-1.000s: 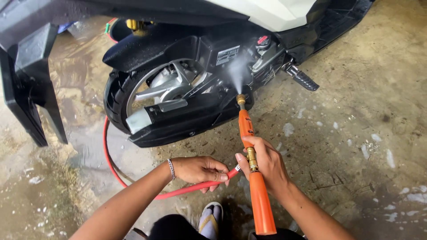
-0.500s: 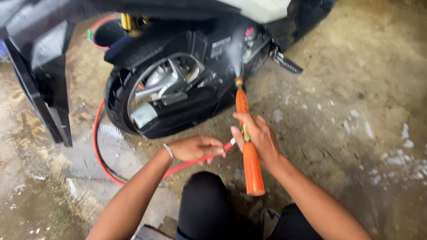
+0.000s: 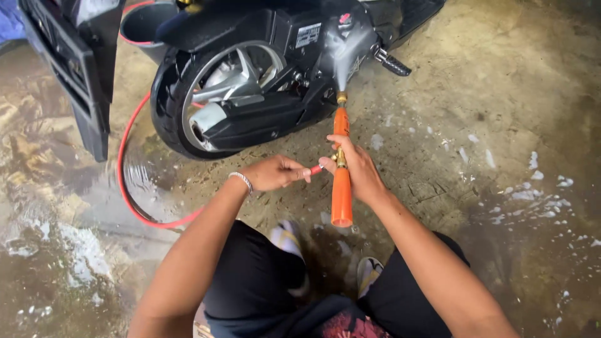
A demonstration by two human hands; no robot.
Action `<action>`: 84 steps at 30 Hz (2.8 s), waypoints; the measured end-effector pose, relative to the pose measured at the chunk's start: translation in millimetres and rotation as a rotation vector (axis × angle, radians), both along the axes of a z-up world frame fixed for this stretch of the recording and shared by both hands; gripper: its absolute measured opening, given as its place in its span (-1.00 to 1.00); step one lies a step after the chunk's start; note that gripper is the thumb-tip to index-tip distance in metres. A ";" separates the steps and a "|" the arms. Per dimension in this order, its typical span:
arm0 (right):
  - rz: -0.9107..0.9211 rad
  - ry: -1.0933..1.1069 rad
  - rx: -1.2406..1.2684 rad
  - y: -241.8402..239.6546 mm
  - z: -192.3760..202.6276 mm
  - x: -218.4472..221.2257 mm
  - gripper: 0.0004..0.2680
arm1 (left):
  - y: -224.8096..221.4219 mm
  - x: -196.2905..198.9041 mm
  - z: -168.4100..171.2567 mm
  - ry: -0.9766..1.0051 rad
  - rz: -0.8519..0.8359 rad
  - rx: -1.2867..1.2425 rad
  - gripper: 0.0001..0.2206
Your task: The person uses a high-pressure water spray gun to wash a white scooter. They systematically clean the front wheel, body panels, and rear wheel, moving around the vehicle to reach different areas.
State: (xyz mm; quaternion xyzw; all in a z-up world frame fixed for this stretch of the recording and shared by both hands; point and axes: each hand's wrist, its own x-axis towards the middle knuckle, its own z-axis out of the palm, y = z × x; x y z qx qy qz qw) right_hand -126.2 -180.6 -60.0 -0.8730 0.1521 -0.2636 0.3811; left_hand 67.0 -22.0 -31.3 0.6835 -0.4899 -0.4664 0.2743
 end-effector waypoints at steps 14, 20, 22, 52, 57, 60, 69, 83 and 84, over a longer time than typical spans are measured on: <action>0.209 0.135 0.806 -11.2 3.5 2.3 -0.54 | 6.3 22.8 -1.4 -0.070 -0.086 0.140 -0.73; 0.017 -0.017 0.912 5.1 -17.6 34.4 -0.73 | -6.2 43.7 0.7 0.000 -0.198 0.244 -0.73; -0.020 -0.030 0.961 7.7 -22.8 44.4 -0.75 | -10.3 53.1 -3.5 0.041 -0.233 0.274 -0.74; -0.332 -0.120 0.835 15.8 -16.8 40.7 -0.52 | -4.6 8.6 -30.5 0.446 -0.169 -0.067 -0.72; -0.391 -0.164 0.856 35.1 -20.5 15.9 -0.58 | 5.7 -11.7 -33.9 0.290 -0.204 -0.083 -0.73; -0.381 -0.171 0.874 45.0 -6.1 11.0 -0.58 | 12.0 -22.5 -12.6 0.103 -0.220 -0.091 -0.67; -0.433 -0.076 0.890 27.6 -14.7 3.4 -0.56 | 16.3 -45.3 -9.1 0.131 -0.054 -0.140 -0.63; -0.443 -0.147 0.947 0.2 -77.1 -6.3 -0.56 | 10.7 -60.5 5.9 0.150 0.080 -0.041 -0.64; -0.475 -0.151 0.961 -0.3 -81.8 -3.9 -0.56 | 10.5 -58.6 8.0 0.153 0.086 -0.050 -0.65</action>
